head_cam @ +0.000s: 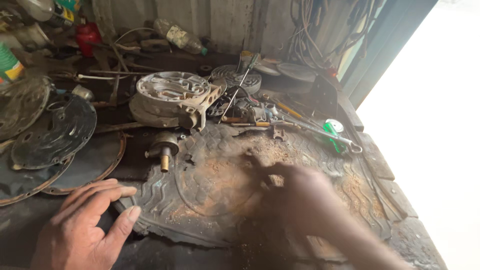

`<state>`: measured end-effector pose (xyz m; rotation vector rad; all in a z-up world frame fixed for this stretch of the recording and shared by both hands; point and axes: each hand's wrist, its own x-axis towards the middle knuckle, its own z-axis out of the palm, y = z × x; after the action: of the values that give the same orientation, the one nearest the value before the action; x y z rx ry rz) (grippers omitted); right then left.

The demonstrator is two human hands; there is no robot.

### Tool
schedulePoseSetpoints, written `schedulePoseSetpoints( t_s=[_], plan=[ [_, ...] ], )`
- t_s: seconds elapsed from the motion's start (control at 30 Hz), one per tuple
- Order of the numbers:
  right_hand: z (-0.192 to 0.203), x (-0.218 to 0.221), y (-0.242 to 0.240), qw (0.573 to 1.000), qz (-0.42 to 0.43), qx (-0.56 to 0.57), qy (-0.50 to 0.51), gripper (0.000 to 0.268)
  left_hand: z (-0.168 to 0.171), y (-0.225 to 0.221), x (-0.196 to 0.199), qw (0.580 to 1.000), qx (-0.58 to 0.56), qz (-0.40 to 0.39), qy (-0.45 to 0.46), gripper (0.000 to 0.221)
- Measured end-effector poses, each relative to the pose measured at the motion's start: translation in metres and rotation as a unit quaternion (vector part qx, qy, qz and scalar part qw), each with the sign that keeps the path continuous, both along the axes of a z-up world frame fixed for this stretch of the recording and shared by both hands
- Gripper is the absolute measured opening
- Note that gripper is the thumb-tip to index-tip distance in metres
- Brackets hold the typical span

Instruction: The person cleans a circular metal engine part with a small brush, then uses a hammer and chisel to chip away material from a small metal piece on the workbench.

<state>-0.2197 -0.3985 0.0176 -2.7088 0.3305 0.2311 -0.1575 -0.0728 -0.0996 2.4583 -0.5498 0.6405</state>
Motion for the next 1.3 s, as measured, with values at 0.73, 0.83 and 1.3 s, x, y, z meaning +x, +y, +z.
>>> schedulePoseSetpoints(
  t_s=[0.73, 0.83, 1.3],
  plan=[
    [0.013, 0.069, -0.117, 0.939, 0.283, -0.145, -0.13, 0.032, 0.073, -0.119, 0.004, 0.991, 0.099, -0.075, -0.046, 0.022],
    [-0.007, 0.076, -0.118, 0.943, 0.258, -0.14, -0.155, 0.03, 0.064, -0.136, -0.004, 0.982, 0.03, -0.106, -0.153, 0.017],
    [-0.043, 0.095, -0.18, 0.844, 0.447, -0.183, -0.235, 0.031, 0.028, -0.203, -0.044, 0.981, 0.139, -0.136, 0.029, 0.021]
  ],
)
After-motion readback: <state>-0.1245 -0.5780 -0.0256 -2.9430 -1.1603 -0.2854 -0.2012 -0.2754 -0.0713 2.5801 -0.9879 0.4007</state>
